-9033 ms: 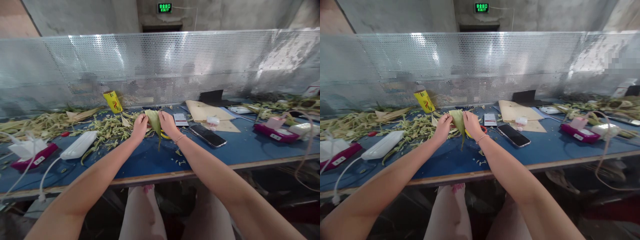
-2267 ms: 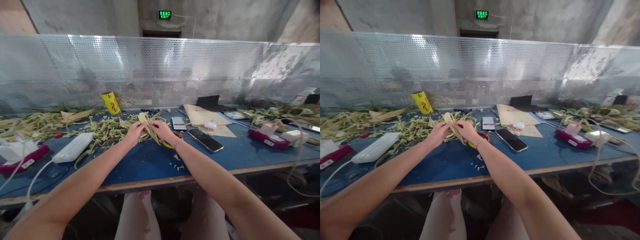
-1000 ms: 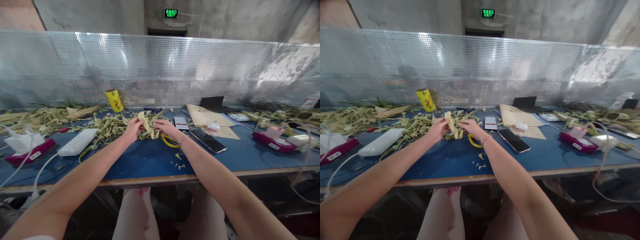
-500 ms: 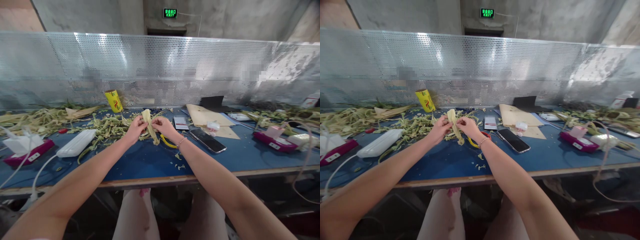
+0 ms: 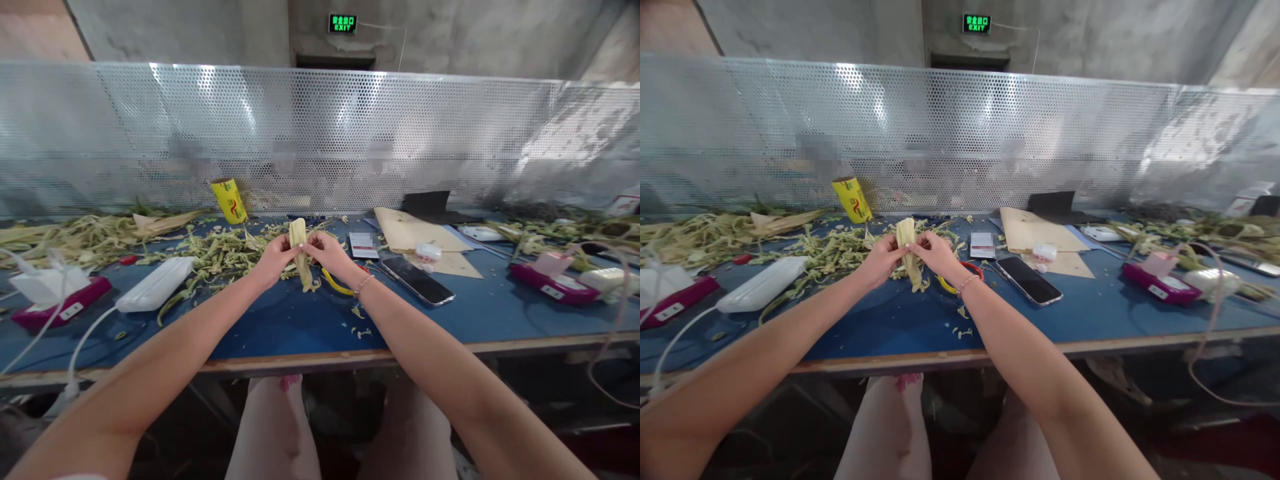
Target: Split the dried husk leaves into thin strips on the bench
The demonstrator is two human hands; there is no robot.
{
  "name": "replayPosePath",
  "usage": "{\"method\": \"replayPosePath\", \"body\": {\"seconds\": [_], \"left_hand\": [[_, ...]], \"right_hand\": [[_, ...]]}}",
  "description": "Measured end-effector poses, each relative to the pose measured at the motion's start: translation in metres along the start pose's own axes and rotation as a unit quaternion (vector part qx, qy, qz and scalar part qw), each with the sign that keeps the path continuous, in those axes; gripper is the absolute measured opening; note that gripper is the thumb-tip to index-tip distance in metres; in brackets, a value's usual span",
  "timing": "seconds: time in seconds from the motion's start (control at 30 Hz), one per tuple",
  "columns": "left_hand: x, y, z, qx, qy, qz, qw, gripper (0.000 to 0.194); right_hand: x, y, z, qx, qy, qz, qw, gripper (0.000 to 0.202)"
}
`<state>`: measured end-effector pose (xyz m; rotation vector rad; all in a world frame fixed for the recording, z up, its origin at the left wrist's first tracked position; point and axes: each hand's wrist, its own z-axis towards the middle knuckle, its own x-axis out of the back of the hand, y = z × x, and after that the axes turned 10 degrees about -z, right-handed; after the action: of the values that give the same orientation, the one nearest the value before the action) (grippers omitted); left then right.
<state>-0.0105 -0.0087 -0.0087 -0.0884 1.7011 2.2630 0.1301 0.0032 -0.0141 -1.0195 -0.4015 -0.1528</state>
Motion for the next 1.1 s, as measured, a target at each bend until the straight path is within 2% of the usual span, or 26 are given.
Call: {"method": "replayPosePath", "body": {"seconds": [0.17, 0.33, 0.47, 0.57, 0.83, 0.93, 1.1], "left_hand": [[-0.001, -0.002, -0.001, 0.009, -0.015, 0.027, 0.999, 0.033], [-0.001, -0.002, -0.002, -0.039, 0.004, 0.099, 0.994, 0.020], [-0.002, 0.002, -0.003, -0.091, -0.005, 0.155, 0.984, 0.026], [-0.005, 0.001, -0.004, -0.110, 0.000, 0.167, 0.980, 0.029], [-0.009, -0.001, -0.007, -0.056, -0.019, 0.118, 0.991, 0.021], [-0.009, 0.003, -0.008, -0.052, 0.001, 0.115, 0.992, 0.013], [-0.011, 0.006, -0.009, -0.060, 0.031, 0.118, 0.991, 0.011]], "right_hand": [[0.000, -0.001, -0.002, 0.000, -0.033, 0.015, 0.999, 0.022], [-0.003, -0.012, -0.008, 0.071, 0.031, -0.070, 0.995, 0.018], [-0.005, -0.019, -0.010, 0.095, 0.063, -0.100, 0.988, 0.018], [-0.006, -0.019, -0.010, 0.080, 0.072, -0.119, 0.987, 0.019], [-0.002, -0.015, -0.008, -0.001, 0.090, -0.120, 0.989, 0.007], [-0.001, -0.013, -0.006, -0.003, 0.089, -0.130, 0.988, 0.010], [0.001, -0.009, -0.003, 0.014, 0.088, -0.166, 0.982, 0.018]]}}
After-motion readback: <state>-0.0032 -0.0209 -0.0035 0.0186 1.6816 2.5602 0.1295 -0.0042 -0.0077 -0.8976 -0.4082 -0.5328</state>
